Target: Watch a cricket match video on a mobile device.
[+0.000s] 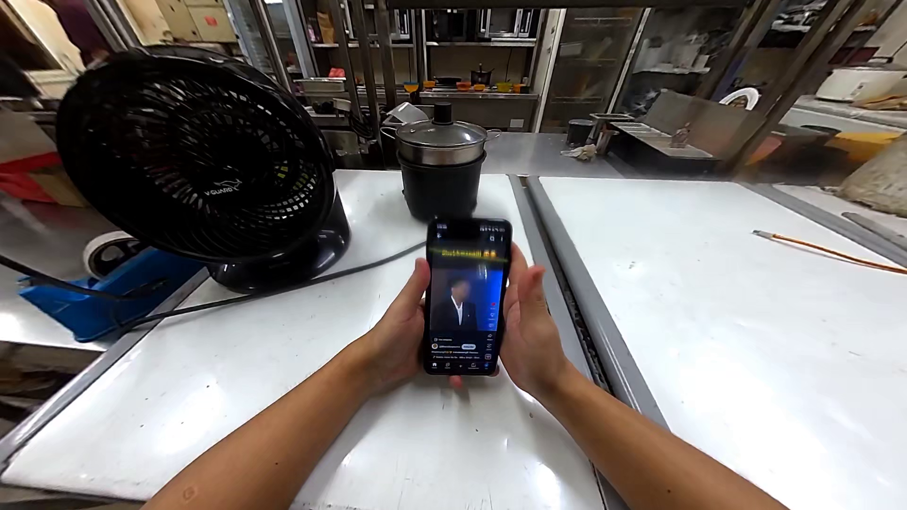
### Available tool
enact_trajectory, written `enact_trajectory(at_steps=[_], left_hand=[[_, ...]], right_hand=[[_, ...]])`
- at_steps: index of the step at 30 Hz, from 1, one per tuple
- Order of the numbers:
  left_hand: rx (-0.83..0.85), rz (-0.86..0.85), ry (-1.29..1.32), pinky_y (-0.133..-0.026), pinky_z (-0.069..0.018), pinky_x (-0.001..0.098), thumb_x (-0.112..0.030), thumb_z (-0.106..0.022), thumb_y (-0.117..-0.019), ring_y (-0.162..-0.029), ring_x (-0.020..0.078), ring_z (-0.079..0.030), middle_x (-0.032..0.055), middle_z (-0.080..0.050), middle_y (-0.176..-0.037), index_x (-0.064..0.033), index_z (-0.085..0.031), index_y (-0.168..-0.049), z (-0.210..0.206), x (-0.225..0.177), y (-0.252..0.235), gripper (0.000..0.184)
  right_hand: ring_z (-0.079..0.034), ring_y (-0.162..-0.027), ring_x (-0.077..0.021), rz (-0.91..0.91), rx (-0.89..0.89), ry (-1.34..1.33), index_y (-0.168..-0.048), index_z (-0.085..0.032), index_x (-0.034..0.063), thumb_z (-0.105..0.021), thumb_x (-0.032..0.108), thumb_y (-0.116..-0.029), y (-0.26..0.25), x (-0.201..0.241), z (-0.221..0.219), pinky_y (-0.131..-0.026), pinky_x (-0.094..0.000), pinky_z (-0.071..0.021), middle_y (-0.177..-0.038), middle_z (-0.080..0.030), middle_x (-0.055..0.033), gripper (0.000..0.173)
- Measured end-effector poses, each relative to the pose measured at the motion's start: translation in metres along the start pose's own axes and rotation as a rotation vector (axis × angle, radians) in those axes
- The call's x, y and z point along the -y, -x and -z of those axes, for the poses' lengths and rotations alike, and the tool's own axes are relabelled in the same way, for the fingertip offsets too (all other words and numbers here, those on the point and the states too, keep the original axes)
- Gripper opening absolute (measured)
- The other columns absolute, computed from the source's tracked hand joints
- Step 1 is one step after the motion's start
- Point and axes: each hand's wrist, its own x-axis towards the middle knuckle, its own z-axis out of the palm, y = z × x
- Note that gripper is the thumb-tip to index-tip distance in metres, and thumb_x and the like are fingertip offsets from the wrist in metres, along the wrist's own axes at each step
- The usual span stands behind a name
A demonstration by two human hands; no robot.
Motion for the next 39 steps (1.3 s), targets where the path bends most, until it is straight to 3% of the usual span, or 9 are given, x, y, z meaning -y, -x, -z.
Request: enact_trajectory(at_steps=[4,13,17,22,27,39], left_hand=[[0.021,-0.012,0.026,-0.067,-0.0635,0.0422,-0.090,-0.036,-0.0811,-0.097,0.0233,-0.074,0.0088,-0.072,-0.113,-0.0254,-0.064,-0.125,0.001,0.001,-0.001,0.083],[0.050,-0.008,0.036,-0.066,-0.0635,0.0406,-0.088,-0.031,-0.0840,-0.098,0.0233,-0.074,0.0093,-0.072,-0.114,-0.0251,-0.064,-0.125,0.004,0.001,-0.001,0.082],[0.073,-0.009,0.061,-0.068,-0.0635,0.0415,-0.089,-0.036,-0.0825,-0.099,0.0229,-0.073,0.0088,-0.072,-0.114,-0.0253,-0.065,-0.124,0.005,0.002,-0.002,0.081],[0.090,0.002,0.056,-0.067,-0.0635,0.0409,-0.089,-0.036,-0.0824,-0.099,0.0242,-0.073,0.0103,-0.072,-0.116,-0.0246,-0.064,-0.127,0.007,0.002,-0.002,0.083],[-0.056,-0.008,0.047,-0.061,-0.0630,0.0392,-0.088,-0.030,-0.0851,-0.090,0.0217,-0.075,0.0075,-0.073,-0.109,-0.0243,-0.065,-0.123,-0.005,0.002,0.000,0.082],[-0.023,-0.010,0.068,-0.063,-0.0631,0.0403,-0.088,-0.034,-0.0839,-0.091,0.0232,-0.074,0.0093,-0.073,-0.109,-0.0232,-0.064,-0.124,-0.003,0.002,0.000,0.082]], right_hand=[[-0.060,-0.119,-0.0123,-0.010,0.000,0.021,-0.161,-0.016,0.0352,-0.025,0.086,-0.0889,0.002,0.003,0.000,-0.093,-0.0378,-0.0556,-0.142,-0.054,0.0013,0.089],[-0.061,-0.116,-0.0115,-0.010,0.009,0.011,-0.160,-0.016,0.0351,-0.025,0.085,-0.0897,0.001,0.002,0.000,-0.092,-0.0353,-0.0558,-0.139,-0.055,0.0016,0.087],[-0.063,-0.112,-0.0105,0.001,0.013,0.003,-0.160,-0.017,0.0340,-0.025,0.084,-0.0904,0.000,0.001,0.001,-0.090,-0.0337,-0.0563,-0.133,-0.058,0.0013,0.086],[-0.062,-0.114,-0.0106,0.002,0.006,0.021,-0.161,-0.017,0.0327,-0.025,0.085,-0.0904,0.001,0.002,0.001,-0.092,-0.0341,-0.0558,-0.137,-0.057,0.0018,0.088],[-0.063,-0.111,-0.0099,0.006,0.006,0.026,-0.160,-0.018,0.0319,-0.023,0.083,-0.0918,0.001,0.001,0.001,-0.091,-0.0329,-0.0559,-0.133,-0.058,0.0015,0.086],[-0.061,-0.115,-0.0111,-0.003,0.005,0.032,-0.160,-0.017,0.0337,-0.022,0.083,-0.0919,0.001,0.001,0.001,-0.093,-0.0347,-0.0549,-0.138,-0.056,0.0012,0.085]])
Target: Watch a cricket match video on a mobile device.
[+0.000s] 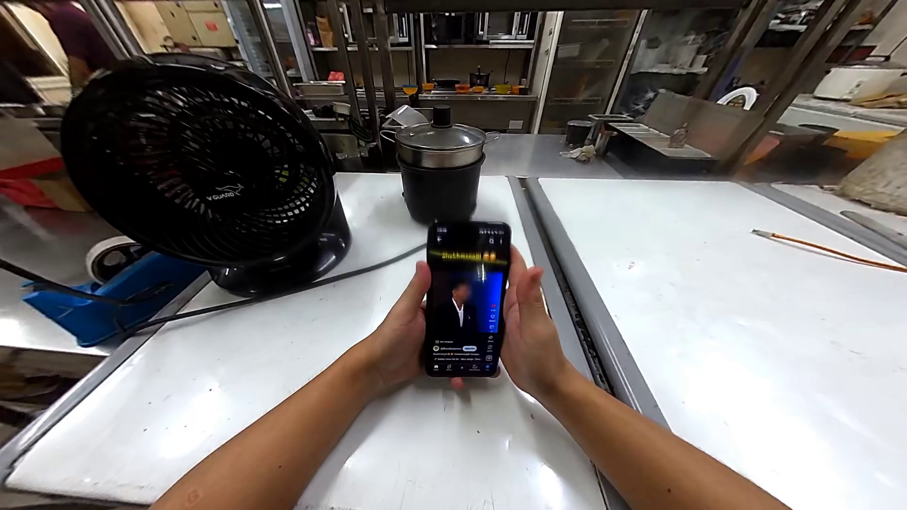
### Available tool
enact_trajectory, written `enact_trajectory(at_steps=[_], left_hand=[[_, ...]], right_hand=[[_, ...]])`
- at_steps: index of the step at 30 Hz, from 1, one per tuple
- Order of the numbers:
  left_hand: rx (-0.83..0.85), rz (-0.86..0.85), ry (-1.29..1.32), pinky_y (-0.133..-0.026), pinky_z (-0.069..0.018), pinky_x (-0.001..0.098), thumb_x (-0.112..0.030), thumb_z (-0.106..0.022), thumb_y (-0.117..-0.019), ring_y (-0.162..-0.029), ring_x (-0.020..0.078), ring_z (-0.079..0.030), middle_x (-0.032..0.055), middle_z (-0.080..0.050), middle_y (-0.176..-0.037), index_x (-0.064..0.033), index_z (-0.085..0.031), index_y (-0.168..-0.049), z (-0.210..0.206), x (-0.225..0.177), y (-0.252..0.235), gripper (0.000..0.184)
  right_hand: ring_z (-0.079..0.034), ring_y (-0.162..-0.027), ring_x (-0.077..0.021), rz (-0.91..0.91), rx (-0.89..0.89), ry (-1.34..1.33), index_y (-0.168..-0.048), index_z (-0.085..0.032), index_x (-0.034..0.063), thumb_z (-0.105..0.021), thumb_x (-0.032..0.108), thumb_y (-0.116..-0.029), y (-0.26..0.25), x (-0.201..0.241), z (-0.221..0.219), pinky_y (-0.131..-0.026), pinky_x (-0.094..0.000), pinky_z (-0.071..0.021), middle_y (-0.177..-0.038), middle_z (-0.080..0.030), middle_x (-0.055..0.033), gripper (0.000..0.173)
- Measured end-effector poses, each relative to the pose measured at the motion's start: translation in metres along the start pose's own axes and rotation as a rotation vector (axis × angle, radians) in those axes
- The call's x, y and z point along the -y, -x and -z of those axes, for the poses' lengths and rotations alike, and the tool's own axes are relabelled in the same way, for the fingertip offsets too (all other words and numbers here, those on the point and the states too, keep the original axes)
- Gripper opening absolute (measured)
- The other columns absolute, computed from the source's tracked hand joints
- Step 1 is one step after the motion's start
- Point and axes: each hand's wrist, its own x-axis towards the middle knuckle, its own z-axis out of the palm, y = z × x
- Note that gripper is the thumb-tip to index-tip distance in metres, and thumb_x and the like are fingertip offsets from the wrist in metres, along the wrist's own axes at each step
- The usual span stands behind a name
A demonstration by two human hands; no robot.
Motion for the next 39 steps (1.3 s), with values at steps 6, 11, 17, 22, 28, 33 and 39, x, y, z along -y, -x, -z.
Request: enact_trajectory(at_steps=[6,11,17,22,28,33,39], left_hand=[[0.004,0.001,-0.002,-0.064,-0.0630,0.0401,-0.088,-0.033,-0.0849,-0.092,0.0232,-0.074,0.0092,-0.073,-0.110,-0.0239,-0.064,-0.125,-0.0005,-0.0001,0.0003,0.082],[0.013,0.007,0.005,-0.065,-0.0633,0.0407,-0.087,-0.034,-0.0849,-0.094,0.0235,-0.074,0.0095,-0.073,-0.111,-0.0230,-0.065,-0.125,0.0020,0.0002,0.0004,0.082],[0.019,0.029,-0.034,-0.062,-0.0628,0.0392,-0.091,-0.031,-0.0825,-0.091,0.0237,-0.075,0.0096,-0.073,-0.112,-0.0248,-0.062,-0.130,0.0018,0.0004,0.0010,0.087],[0.019,0.042,-0.032,-0.063,-0.0628,0.0396,-0.092,-0.034,-0.0802,-0.091,0.0244,-0.075,0.0107,-0.073,-0.112,-0.0232,-0.062,-0.129,0.0016,-0.0009,0.0005,0.089],[0.048,0.022,-0.017,-0.063,-0.0629,0.0398,-0.090,-0.036,-0.0817,-0.091,0.0244,-0.075,0.0106,-0.073,-0.112,-0.0237,-0.063,-0.129,0.0030,-0.0003,-0.0002,0.086],[0.029,0.016,-0.019,-0.065,-0.0632,0.0406,-0.089,-0.034,-0.0828,-0.096,0.0241,-0.074,0.0095,-0.072,-0.114,-0.0243,-0.063,-0.130,0.0031,0.0002,0.0002,0.085],[0.024,0.028,-0.022,-0.063,-0.0629,0.0395,-0.091,-0.034,-0.0815,-0.092,0.0240,-0.074,0.0100,-0.073,-0.112,-0.0241,-0.063,-0.129,0.0016,-0.0003,0.0001,0.087]], right_hand=[[-0.062,-0.114,-0.0107,0.003,0.000,-0.004,-0.160,-0.016,0.0335,-0.024,0.084,-0.0913,-0.0002,0.0005,-0.0009,-0.092,-0.0341,-0.0554,-0.136,-0.056,0.0013,0.086],[-0.061,-0.117,-0.0114,0.011,-0.004,-0.001,-0.160,-0.018,0.0318,-0.024,0.084,-0.0905,-0.0004,0.0005,-0.0008,-0.094,-0.0353,-0.0550,-0.139,-0.055,0.0012,0.088],[-0.054,-0.129,-0.0116,0.006,0.004,0.005,-0.162,-0.014,0.0293,-0.022,0.084,-0.0907,-0.0004,0.0014,-0.0007,-0.102,-0.0391,-0.0510,-0.150,-0.047,0.0016,0.090],[-0.053,-0.130,-0.0118,0.009,-0.003,0.008,-0.162,-0.014,0.0297,-0.023,0.085,-0.0901,-0.0001,0.0015,-0.0007,-0.103,-0.0396,-0.0507,-0.150,-0.047,0.0013,0.091],[-0.056,-0.127,-0.0125,0.008,-0.005,-0.005,-0.161,-0.015,0.0298,-0.023,0.085,-0.0895,-0.0003,0.0013,-0.0011,-0.101,-0.0394,-0.0523,-0.148,-0.049,0.0010,0.091],[-0.050,-0.134,-0.0109,0.004,-0.028,0.028,-0.162,-0.015,0.0290,-0.023,0.084,-0.0911,0.0007,0.0018,-0.0019,-0.106,-0.0396,-0.0478,-0.153,-0.043,0.0019,0.090],[-0.049,-0.134,-0.0107,0.011,-0.019,0.027,-0.162,-0.015,0.0290,-0.023,0.084,-0.0911,0.0005,0.0012,-0.0012,-0.106,-0.0389,-0.0474,-0.154,-0.043,0.0019,0.090]])
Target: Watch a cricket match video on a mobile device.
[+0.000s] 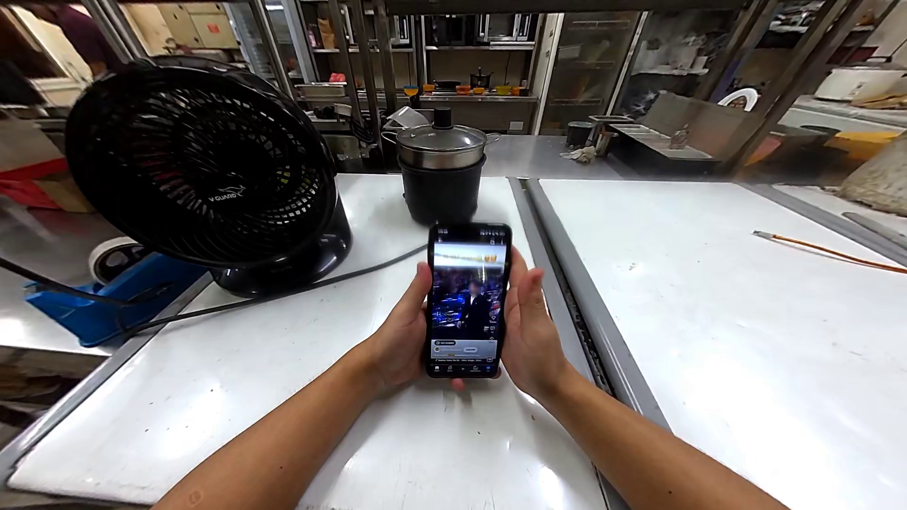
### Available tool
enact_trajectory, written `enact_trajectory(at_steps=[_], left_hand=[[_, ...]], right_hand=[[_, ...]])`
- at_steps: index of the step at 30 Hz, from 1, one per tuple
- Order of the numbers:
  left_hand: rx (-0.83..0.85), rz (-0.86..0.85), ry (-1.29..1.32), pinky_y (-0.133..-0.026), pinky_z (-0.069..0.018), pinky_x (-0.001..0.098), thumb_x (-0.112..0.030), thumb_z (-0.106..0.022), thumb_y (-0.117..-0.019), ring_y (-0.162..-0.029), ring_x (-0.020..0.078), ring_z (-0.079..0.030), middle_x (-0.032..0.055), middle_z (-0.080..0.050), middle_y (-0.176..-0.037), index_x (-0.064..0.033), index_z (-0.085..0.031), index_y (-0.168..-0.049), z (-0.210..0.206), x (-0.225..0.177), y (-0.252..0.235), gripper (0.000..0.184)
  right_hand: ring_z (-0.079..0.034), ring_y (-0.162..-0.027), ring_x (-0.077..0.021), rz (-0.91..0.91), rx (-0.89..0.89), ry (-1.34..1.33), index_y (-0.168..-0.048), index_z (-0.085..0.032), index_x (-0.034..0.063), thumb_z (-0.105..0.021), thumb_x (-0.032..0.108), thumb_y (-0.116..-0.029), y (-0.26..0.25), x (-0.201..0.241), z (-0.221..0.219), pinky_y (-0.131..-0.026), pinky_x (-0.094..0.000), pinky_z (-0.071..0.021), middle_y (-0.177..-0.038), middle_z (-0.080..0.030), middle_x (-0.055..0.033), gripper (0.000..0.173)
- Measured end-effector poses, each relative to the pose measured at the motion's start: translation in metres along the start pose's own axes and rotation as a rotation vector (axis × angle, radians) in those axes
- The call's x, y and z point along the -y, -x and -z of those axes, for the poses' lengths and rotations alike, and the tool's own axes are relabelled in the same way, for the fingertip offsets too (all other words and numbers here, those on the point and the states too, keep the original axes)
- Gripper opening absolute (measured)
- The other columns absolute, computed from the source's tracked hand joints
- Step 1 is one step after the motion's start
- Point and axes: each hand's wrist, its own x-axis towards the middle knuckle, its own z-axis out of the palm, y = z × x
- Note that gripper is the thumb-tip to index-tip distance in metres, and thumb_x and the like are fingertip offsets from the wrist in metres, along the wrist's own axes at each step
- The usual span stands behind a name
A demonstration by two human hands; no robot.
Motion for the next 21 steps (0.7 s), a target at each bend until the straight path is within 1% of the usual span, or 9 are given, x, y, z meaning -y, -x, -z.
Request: enact_trajectory(at_steps=[4,7,9,13,16,19,21], left_hand=[[0.012,-0.011,0.004,-0.064,-0.0632,0.0410,-0.090,-0.032,-0.0825,-0.094,0.0245,-0.074,0.0101,-0.072,-0.113,-0.0246,-0.062,-0.130,0.0012,0.0005,-0.0001,0.086],[-0.014,-0.013,-0.016,-0.063,-0.0629,0.0394,-0.090,-0.033,-0.0821,-0.093,0.0228,-0.074,0.0085,-0.073,-0.113,-0.0250,-0.063,-0.129,-0.0013,-0.0004,0.0003,0.086],[-0.019,-0.015,-0.022,-0.062,-0.0630,0.0394,-0.090,-0.033,-0.0821,-0.093,0.0227,-0.074,0.0084,-0.073,-0.112,-0.0246,-0.063,-0.129,-0.0017,-0.0002,0.0002,0.086],[-0.028,0.003,-0.029,-0.065,-0.0631,0.0406,-0.091,-0.033,-0.0805,-0.095,0.0233,-0.074,0.0091,-0.073,-0.113,-0.0240,-0.063,-0.130,-0.0011,-0.0001,0.0011,0.089],[0.012,0.009,-0.031,-0.066,-0.0635,0.0419,-0.091,-0.034,-0.0798,-0.098,0.0247,-0.074,0.0105,-0.072,-0.115,-0.0233,-0.063,-0.129,0.0020,-0.0011,-0.0003,0.089],[0.034,0.005,-0.043,-0.067,-0.0636,0.0417,-0.091,-0.032,-0.0805,-0.100,0.0243,-0.073,0.0102,-0.072,-0.117,-0.0241,-0.061,-0.131,0.0025,-0.0016,-0.0009,0.089],[0.049,0.001,-0.034,-0.066,-0.0636,0.0417,-0.091,-0.031,-0.0813,-0.099,0.0249,-0.073,0.0106,-0.072,-0.117,-0.0243,-0.062,-0.131,0.0031,-0.0014,-0.0012,0.088]], right_hand=[[-0.050,-0.133,-0.0112,-0.004,0.002,-0.003,-0.162,-0.016,0.0304,-0.022,0.084,-0.0914,-0.0004,0.0001,0.0001,-0.106,-0.0397,-0.0478,-0.153,-0.044,0.0023,0.088],[-0.050,-0.133,-0.0096,0.001,0.000,0.006,-0.162,-0.014,0.0273,-0.020,0.082,-0.0931,-0.0001,0.0006,-0.0004,-0.107,-0.0377,-0.0475,-0.153,-0.044,0.0021,0.088],[-0.052,-0.131,-0.0094,0.000,-0.001,0.006,-0.162,-0.014,0.0275,-0.020,0.081,-0.0934,0.0002,0.0005,-0.0005,-0.105,-0.0373,-0.0485,-0.152,-0.045,0.0021,0.087],[-0.053,-0.131,-0.0107,-0.005,0.005,-0.004,-0.162,-0.015,0.0283,-0.021,0.082,-0.0928,-0.0001,-0.0006,0.0003,-0.104,-0.0383,-0.0494,-0.150,-0.046,0.0016,0.088],[-0.054,-0.129,-0.0105,-0.018,0.007,-0.028,-0.162,-0.015,0.0300,-0.023,0.084,-0.0913,-0.0008,-0.0006,0.0005,-0.103,-0.0383,-0.0504,-0.149,-0.048,0.0028,0.089],[-0.054,-0.129,-0.0102,-0.030,0.007,-0.087,-0.161,-0.016,0.0252,-0.028,0.083,-0.0909,-0.0019,-0.0020,0.0001,-0.106,-0.0362,-0.0493,-0.146,-0.050,0.0012,0.092],[-0.054,-0.129,-0.0099,-0.051,0.001,-0.071,-0.161,-0.016,0.0279,-0.026,0.084,-0.0908,-0.0013,-0.0007,-0.0001,-0.104,-0.0364,-0.0500,-0.147,-0.050,0.0025,0.090]])
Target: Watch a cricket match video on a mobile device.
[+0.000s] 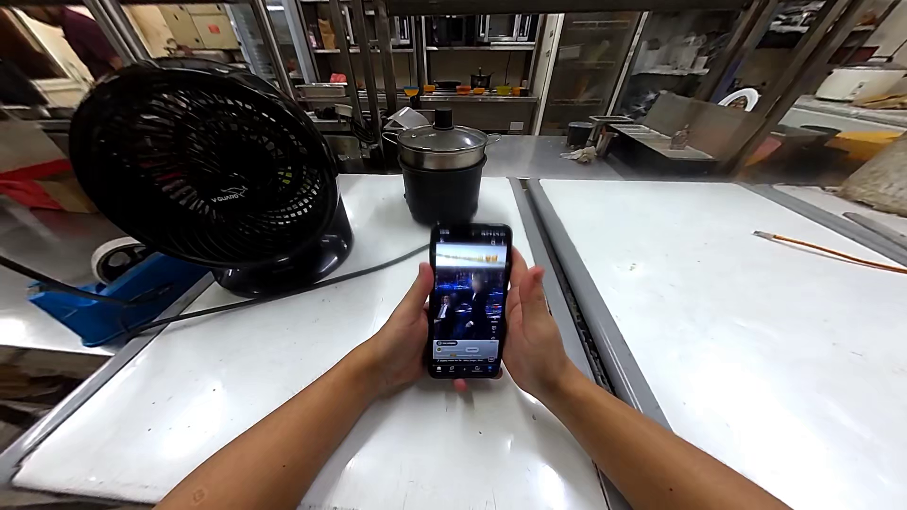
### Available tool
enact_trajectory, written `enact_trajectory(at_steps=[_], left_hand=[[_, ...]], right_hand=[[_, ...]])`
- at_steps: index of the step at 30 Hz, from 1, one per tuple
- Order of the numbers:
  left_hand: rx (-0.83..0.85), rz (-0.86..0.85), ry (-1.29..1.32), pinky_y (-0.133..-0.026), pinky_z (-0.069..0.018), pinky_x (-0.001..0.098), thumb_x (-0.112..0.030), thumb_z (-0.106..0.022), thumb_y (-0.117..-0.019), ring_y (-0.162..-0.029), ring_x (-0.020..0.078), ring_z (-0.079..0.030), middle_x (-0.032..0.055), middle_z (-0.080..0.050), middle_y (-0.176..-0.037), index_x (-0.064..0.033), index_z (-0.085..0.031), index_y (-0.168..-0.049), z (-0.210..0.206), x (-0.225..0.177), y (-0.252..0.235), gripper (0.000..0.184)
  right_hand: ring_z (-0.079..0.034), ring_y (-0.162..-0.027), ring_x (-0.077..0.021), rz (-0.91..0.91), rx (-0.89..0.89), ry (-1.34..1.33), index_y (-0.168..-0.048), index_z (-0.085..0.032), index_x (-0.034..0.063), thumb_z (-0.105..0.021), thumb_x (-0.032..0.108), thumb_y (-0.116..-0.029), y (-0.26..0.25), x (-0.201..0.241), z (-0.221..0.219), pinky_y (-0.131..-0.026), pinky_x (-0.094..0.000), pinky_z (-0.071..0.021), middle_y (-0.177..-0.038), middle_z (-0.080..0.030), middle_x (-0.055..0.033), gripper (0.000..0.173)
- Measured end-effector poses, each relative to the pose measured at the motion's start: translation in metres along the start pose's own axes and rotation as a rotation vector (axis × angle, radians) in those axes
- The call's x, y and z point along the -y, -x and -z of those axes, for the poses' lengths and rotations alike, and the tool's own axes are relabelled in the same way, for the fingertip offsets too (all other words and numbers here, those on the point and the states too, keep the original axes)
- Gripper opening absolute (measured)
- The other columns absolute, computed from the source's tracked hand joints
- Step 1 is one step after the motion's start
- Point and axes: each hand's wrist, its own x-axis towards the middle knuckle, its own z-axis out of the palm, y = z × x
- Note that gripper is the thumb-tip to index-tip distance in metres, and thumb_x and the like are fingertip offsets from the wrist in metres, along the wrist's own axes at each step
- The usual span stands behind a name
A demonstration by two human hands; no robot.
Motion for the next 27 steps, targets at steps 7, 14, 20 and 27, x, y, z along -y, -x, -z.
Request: enact_trajectory(at_steps=[7,14,20,27], left_hand=[[-0.040,0.008,0.029,-0.064,-0.0632,0.0415,-0.091,-0.032,-0.0813,-0.096,0.0261,-0.074,0.0114,-0.072,-0.115,-0.0229,-0.062,-0.131,-0.0022,0.0019,0.0001,0.089],[-0.001,0.010,0.023,-0.067,-0.0636,0.0421,-0.090,-0.033,-0.0822,-0.099,0.0262,-0.073,0.0117,-0.071,-0.118,-0.0241,-0.062,-0.132,-0.0003,0.0005,0.0007,0.087],[-0.049,0.003,-0.001,-0.063,-0.0631,0.0401,-0.091,-0.030,-0.0822,-0.094,0.0250,-0.074,0.0107,-0.072,-0.115,-0.0234,-0.061,-0.131,-0.0032,0.0016,0.0016,0.089],[-0.057,0.011,0.021,-0.063,-0.0631,0.0398,-0.091,-0.031,-0.0821,-0.094,0.0248,-0.075,0.0108,-0.073,-0.114,-0.0229,-0.063,-0.130,-0.0038,0.0019,0.0017,0.089]], right_hand=[[-0.059,-0.121,-0.0122,-0.017,-0.004,0.020,-0.160,-0.020,0.0335,-0.022,0.068,-0.1018,0.0006,0.0016,0.0012,-0.094,-0.0386,-0.0543,-0.143,-0.054,0.0019,0.068],[-0.061,-0.119,-0.0122,0.008,0.012,0.001,-0.159,-0.023,0.0313,-0.022,0.060,-0.1048,-0.0002,0.0007,0.0014,-0.093,-0.0375,-0.0551,-0.138,-0.057,0.0010,0.061],[-0.061,-0.117,-0.0089,0.009,-0.003,0.013,-0.159,-0.021,0.0322,-0.022,0.054,-0.1057,0.0012,0.0019,0.0010,-0.093,-0.0351,-0.0551,-0.138,-0.057,0.0034,0.057],[-0.063,-0.116,-0.0116,0.000,-0.004,-0.002,-0.158,-0.025,0.0340,-0.021,0.057,-0.1052,0.0005,0.0012,0.0011,-0.090,-0.0363,-0.0567,-0.137,-0.058,0.0026,0.058]])
